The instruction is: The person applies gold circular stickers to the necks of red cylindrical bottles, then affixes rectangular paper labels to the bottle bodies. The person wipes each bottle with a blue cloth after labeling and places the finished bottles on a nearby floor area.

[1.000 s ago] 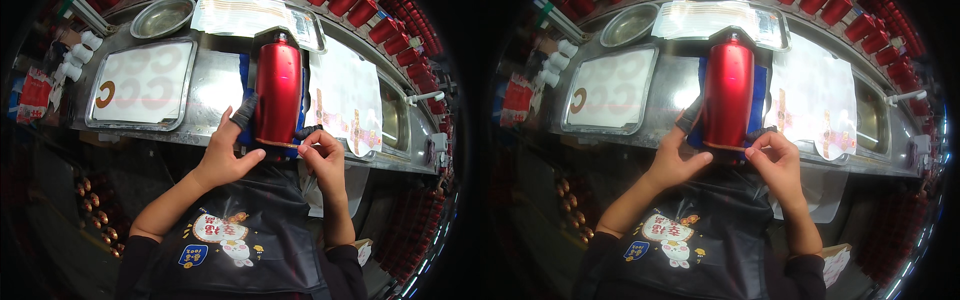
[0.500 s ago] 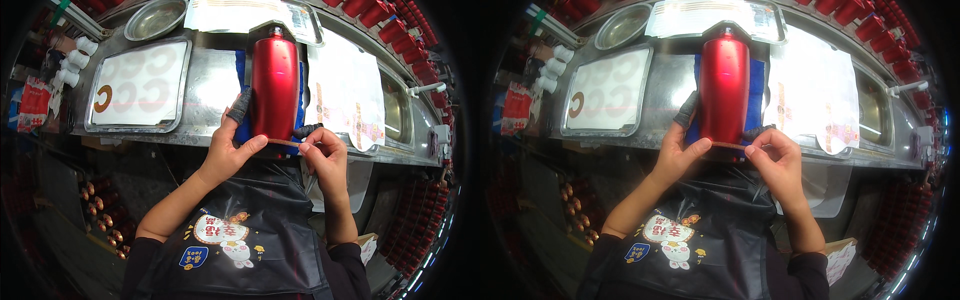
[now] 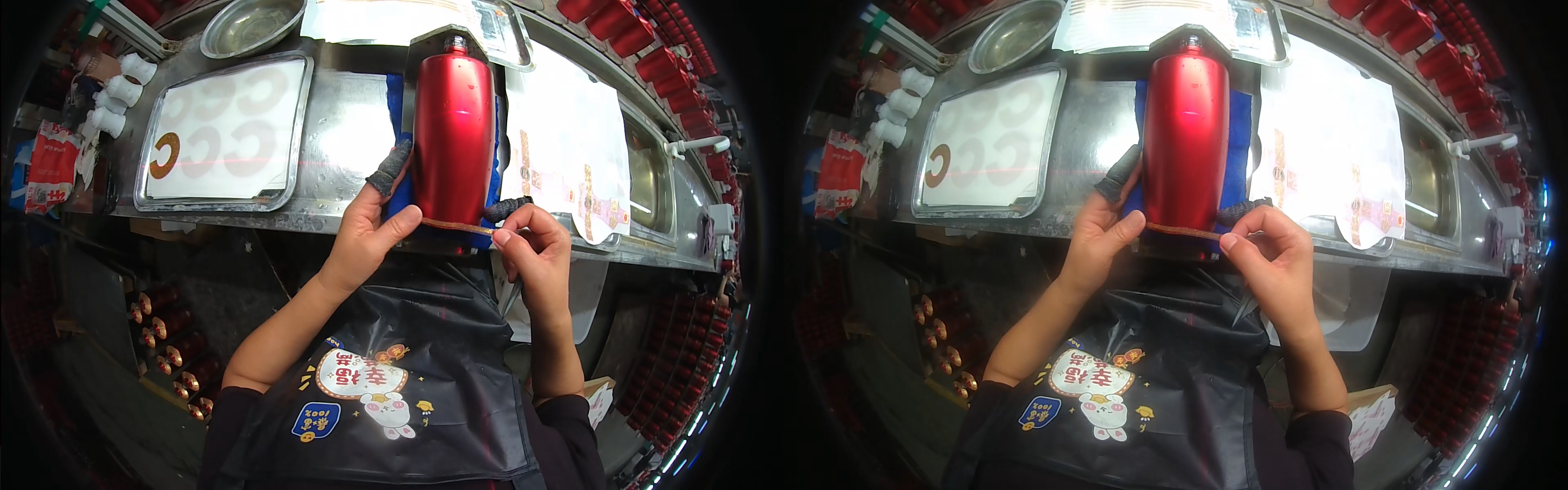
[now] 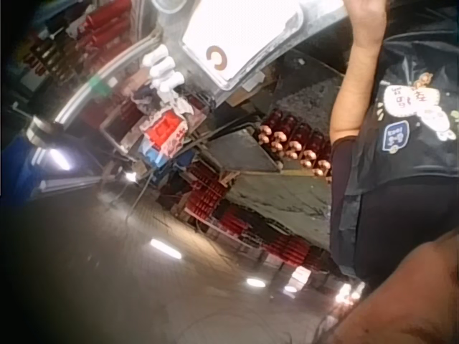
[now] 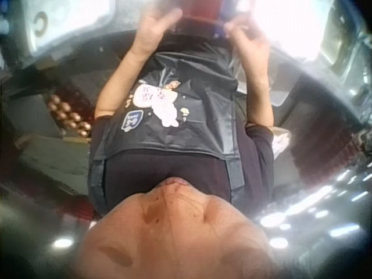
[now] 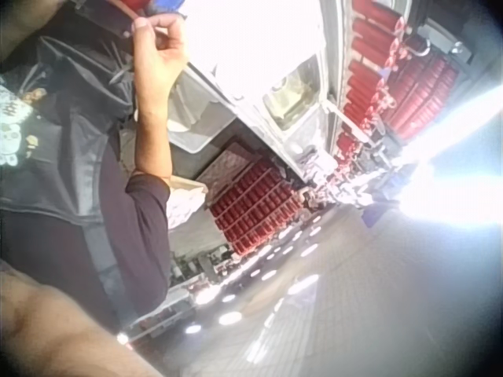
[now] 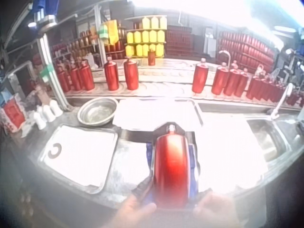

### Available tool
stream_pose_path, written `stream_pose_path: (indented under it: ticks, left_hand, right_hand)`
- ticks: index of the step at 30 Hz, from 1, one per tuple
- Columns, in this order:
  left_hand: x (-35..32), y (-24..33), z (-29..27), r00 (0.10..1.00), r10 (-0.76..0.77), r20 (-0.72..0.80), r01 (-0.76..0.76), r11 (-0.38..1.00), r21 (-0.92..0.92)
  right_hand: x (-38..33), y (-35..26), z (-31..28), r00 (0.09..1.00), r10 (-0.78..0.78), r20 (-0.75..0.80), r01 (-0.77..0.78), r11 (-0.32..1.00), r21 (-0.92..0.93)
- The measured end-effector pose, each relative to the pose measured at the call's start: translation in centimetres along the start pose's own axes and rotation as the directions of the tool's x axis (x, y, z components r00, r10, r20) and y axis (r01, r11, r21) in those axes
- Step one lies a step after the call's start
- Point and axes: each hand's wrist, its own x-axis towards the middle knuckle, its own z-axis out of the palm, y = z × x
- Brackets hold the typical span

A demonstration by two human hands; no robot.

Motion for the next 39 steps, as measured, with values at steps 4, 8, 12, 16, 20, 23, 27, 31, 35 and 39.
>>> stream_pose_path:
  ticks: [4, 8, 12, 16, 20, 23, 27, 31, 35, 39]
  left_hand:
    - [0.1, -0.3, 0.7, 0.998, 0.035, -0.048, -0.031, 0.996, 0.079]
    - [0.1, -0.7, 0.7, 0.996, 0.070, -0.059, -0.061, 0.989, 0.137]
    - [0.0, -0.9, 0.5, 0.996, 0.071, -0.058, -0.060, 0.982, 0.179]
    - [-0.3, -0.7, 0.2, 0.998, 0.036, -0.045, -0.028, 0.986, 0.166]
    - [-0.5, -0.3, 0.0, 0.997, -0.024, -0.069, 0.018, 0.996, -0.088]
    - [-0.7, 0.0, 0.1, 0.996, -0.064, -0.069, 0.050, 0.981, -0.187]
    - [-0.9, -0.3, 0.2, 0.999, -0.033, -0.041, 0.023, 0.976, -0.216]
    - [-0.9, -1.1, 0.4, 0.995, 0.005, -0.098, -0.009, 0.999, -0.038]
    - [-1.3, -1.6, 0.5, 0.991, -0.029, -0.133, 0.043, 0.994, 0.104]
    - [-1.4, -1.6, 0.6, 0.990, -0.019, -0.140, 0.036, 0.993, 0.117]
  right_hand:
    - [0.0, -0.2, 0.0, 1.000, 0.018, -0.011, -0.018, 1.000, -0.003]
    - [-0.1, -0.1, -0.2, 0.999, 0.036, -0.019, -0.036, 0.999, -0.003]
    - [0.1, 0.2, -0.2, 0.999, 0.029, -0.033, -0.030, 0.999, -0.032]
    - [0.0, 0.3, 0.0, 0.999, 0.025, -0.044, -0.027, 0.998, -0.058]
    - [-0.2, 0.5, -0.1, 0.999, 0.029, -0.042, -0.030, 0.999, -0.040]
    - [-0.4, 0.5, 0.0, 0.998, 0.041, -0.039, -0.040, 0.999, 0.037]
    - [-0.7, 0.7, 0.7, 0.998, 0.004, -0.057, 0.000, 0.998, 0.063]
    - [-0.7, 1.2, 2.2, 0.990, -0.042, -0.135, 0.025, 0.991, -0.128]
    - [0.0, 1.8, 3.7, 0.972, -0.165, -0.167, 0.113, 0.952, -0.286]
    - [0.5, 1.9, 4.3, 0.962, -0.214, -0.170, 0.144, 0.925, -0.351]
